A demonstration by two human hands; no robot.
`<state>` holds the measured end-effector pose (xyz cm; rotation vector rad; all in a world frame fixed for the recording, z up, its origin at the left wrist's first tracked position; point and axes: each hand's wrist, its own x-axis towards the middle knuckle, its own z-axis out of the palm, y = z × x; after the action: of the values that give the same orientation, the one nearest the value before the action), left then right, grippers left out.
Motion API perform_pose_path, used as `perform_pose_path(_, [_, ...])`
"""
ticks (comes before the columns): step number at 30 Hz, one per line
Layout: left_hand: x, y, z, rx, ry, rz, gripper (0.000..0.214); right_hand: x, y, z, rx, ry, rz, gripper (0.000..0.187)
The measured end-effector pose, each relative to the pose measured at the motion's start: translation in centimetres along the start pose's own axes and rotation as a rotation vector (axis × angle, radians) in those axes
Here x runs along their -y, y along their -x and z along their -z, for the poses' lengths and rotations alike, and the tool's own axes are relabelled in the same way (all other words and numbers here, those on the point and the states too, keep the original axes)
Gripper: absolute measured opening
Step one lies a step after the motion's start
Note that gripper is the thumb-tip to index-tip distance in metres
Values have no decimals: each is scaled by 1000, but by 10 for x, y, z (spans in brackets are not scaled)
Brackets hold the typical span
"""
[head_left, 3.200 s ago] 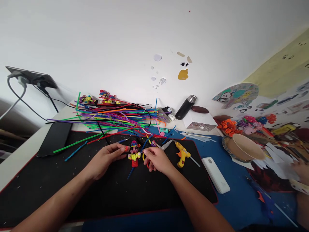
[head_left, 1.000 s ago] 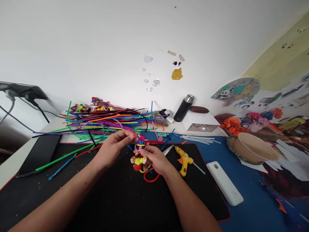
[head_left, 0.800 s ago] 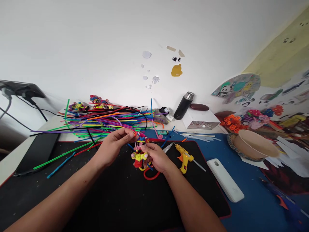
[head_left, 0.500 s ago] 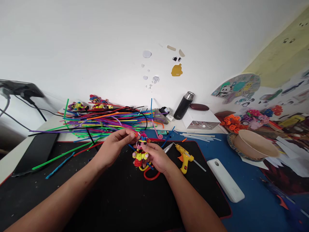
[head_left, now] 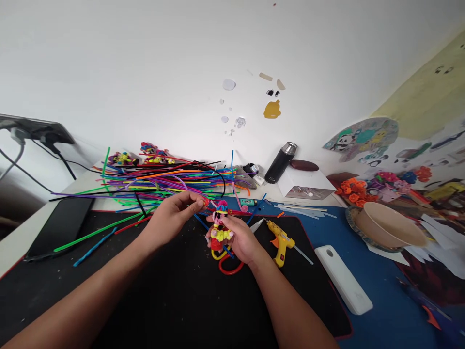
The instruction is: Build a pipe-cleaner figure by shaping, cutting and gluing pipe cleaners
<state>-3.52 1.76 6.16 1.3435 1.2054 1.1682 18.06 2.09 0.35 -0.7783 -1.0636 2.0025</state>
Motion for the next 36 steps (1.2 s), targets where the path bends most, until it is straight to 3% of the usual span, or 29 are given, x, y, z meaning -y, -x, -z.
perform_pose_path(6, [-6,-2,15,45,-276,-66,44,-3,2,0,17,12,6,59])
perform_pose_path(11, [-5,-1,20,152,-383,-32,35,-6,2,2,20,11,15,57])
perform_pose_path(29, [-2,1,13,245,-410,-52,19,-8,3,-2,-1,70,-23,55])
perform_pose_path(36, [-3,2,12,230,-396,-73,17,-12,4,2,19,82,-32,51])
